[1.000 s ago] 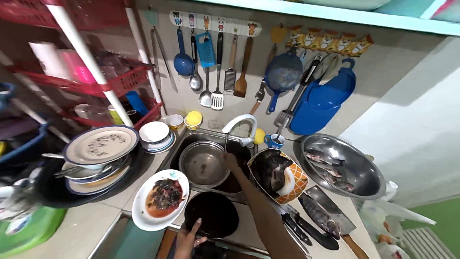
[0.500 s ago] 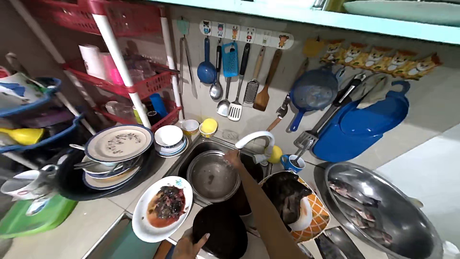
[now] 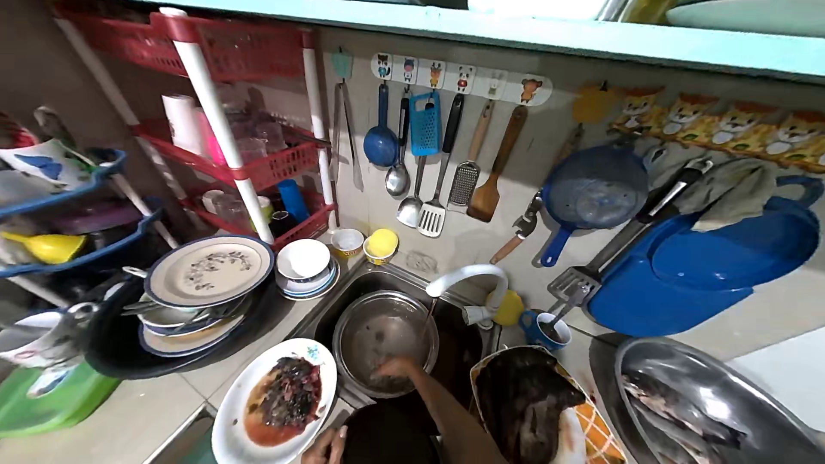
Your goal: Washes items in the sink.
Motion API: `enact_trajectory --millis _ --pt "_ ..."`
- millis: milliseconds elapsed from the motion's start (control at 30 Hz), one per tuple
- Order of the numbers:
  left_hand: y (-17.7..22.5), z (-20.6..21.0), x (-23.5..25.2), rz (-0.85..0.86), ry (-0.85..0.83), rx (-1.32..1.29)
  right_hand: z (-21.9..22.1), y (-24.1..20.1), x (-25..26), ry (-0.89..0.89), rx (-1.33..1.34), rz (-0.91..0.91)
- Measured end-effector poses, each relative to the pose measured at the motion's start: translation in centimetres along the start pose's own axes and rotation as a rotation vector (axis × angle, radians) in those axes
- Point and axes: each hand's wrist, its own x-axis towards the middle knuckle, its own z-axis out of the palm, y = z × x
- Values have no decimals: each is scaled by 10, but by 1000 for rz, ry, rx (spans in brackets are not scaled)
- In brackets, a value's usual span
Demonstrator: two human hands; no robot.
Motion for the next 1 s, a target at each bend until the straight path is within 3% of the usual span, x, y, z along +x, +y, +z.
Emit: enact_trajectory --millis 67,200,367,500,633,767,867,1000 --pt "-2 -1 1 -53 -4 -46 -4 2 14 243 270 -99" --pt "-1 -1 0 -91 9 -62 -27 -10 -8 729 -58 306" --pt "-6 1 -1 -79 30 -78 -6 13 -7 1086 -31 407" --pt "-7 5 0 -92 64 -69 -6 12 -38 886 190 598" --pt "-9 6 3 -74 86 -68 -1 22 -75 622 283 565" --pt "-13 7 3 -56 90 -75 4 23 -83 589 320 539" --pt "-14 6 6 -51 69 -79 -1 30 -84 553 204 504" --pt "-12 1 7 -76 9 -84 -7 0 -121 625 143 474"
